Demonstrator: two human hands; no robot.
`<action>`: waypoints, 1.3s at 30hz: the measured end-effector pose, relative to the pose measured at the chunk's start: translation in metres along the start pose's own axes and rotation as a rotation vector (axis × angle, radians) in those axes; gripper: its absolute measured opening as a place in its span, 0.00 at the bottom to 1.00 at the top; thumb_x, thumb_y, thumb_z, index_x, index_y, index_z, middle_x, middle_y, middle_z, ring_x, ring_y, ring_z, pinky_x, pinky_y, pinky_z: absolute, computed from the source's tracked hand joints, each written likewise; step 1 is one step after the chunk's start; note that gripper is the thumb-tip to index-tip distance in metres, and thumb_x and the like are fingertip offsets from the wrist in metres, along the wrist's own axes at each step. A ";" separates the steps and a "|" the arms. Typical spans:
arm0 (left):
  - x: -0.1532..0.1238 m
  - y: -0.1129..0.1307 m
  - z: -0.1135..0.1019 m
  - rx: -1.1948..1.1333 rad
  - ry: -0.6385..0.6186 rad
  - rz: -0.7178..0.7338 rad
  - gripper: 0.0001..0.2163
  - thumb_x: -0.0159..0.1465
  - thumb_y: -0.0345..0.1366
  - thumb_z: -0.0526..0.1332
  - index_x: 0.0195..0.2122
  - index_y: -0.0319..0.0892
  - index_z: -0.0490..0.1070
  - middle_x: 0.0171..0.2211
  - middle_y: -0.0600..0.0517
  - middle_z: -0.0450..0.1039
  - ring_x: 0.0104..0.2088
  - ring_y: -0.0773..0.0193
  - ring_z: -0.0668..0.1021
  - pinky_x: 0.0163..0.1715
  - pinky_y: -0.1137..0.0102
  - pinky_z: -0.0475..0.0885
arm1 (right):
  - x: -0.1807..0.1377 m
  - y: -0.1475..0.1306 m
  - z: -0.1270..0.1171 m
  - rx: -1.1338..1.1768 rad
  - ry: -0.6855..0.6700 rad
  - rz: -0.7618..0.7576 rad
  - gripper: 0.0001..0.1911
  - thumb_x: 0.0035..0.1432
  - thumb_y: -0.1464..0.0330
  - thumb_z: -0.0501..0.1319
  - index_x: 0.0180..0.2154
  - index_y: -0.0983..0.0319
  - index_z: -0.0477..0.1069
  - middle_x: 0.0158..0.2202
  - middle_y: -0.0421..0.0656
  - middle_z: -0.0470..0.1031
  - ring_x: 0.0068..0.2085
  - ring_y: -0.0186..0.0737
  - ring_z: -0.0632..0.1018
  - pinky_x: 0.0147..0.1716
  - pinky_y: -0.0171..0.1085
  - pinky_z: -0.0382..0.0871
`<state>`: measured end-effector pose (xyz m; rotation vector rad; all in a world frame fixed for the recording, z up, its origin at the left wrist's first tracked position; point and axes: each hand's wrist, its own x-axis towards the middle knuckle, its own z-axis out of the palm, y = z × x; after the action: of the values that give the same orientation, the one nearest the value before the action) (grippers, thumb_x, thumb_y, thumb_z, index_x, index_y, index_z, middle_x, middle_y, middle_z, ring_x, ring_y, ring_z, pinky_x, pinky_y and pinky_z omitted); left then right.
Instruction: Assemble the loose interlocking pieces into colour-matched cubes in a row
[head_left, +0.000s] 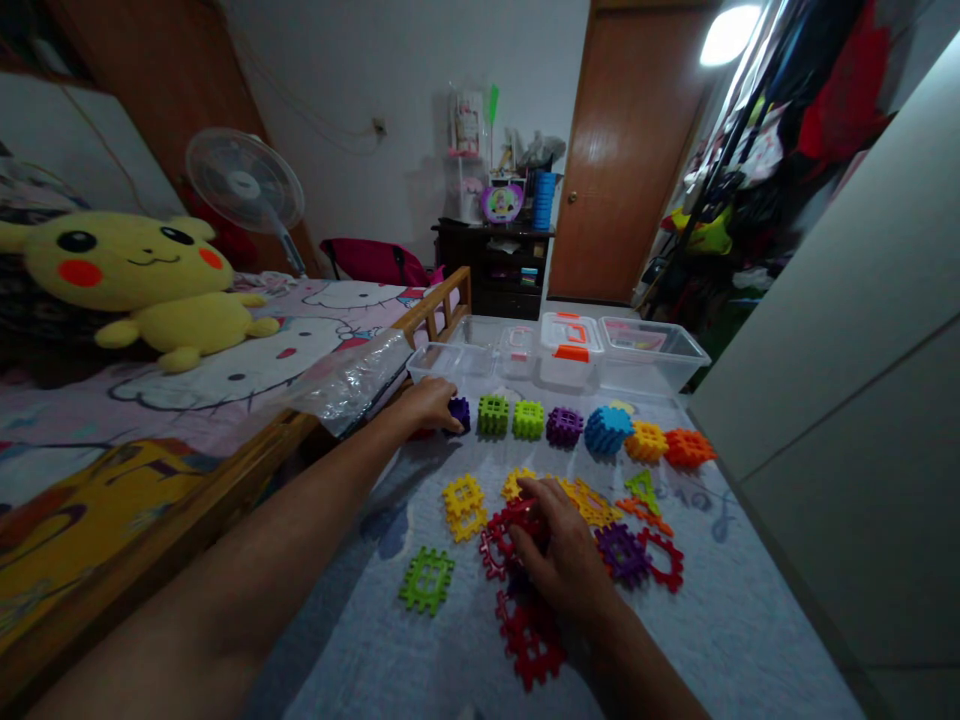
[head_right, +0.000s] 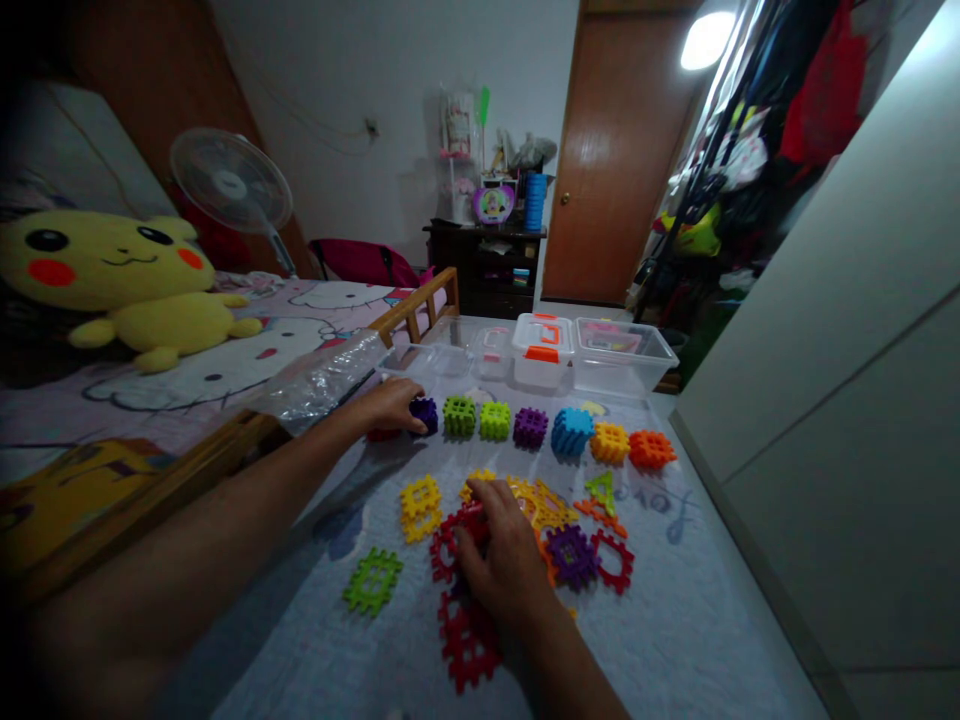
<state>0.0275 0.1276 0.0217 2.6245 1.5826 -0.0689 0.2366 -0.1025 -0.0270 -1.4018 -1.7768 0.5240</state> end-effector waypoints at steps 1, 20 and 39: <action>-0.005 0.003 -0.003 -0.001 0.021 -0.003 0.29 0.46 0.52 0.69 0.47 0.40 0.74 0.49 0.40 0.75 0.51 0.45 0.74 0.47 0.63 0.67 | 0.000 0.000 0.000 -0.001 0.003 -0.002 0.25 0.57 0.71 0.59 0.57 0.59 0.65 0.53 0.49 0.71 0.56 0.48 0.72 0.55 0.49 0.67; -0.106 0.059 0.078 -0.655 0.405 -0.001 0.11 0.62 0.41 0.57 0.40 0.43 0.74 0.44 0.47 0.76 0.48 0.53 0.74 0.53 0.58 0.66 | -0.018 0.030 -0.125 -0.324 -0.333 0.094 0.28 0.45 0.73 0.67 0.50 0.55 0.72 0.51 0.46 0.74 0.51 0.50 0.73 0.52 0.51 0.67; -0.106 0.054 0.084 -0.775 0.307 -0.101 0.14 0.59 0.43 0.58 0.40 0.40 0.75 0.42 0.46 0.77 0.45 0.53 0.78 0.47 0.60 0.73 | -0.032 0.052 -0.105 -0.093 -0.216 0.071 0.14 0.56 0.68 0.62 0.45 0.57 0.77 0.48 0.48 0.74 0.52 0.48 0.74 0.53 0.51 0.67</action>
<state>0.0256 0.0022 -0.0514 1.9997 1.4142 0.8029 0.3537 -0.1331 -0.0125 -1.5251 -1.9488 0.6583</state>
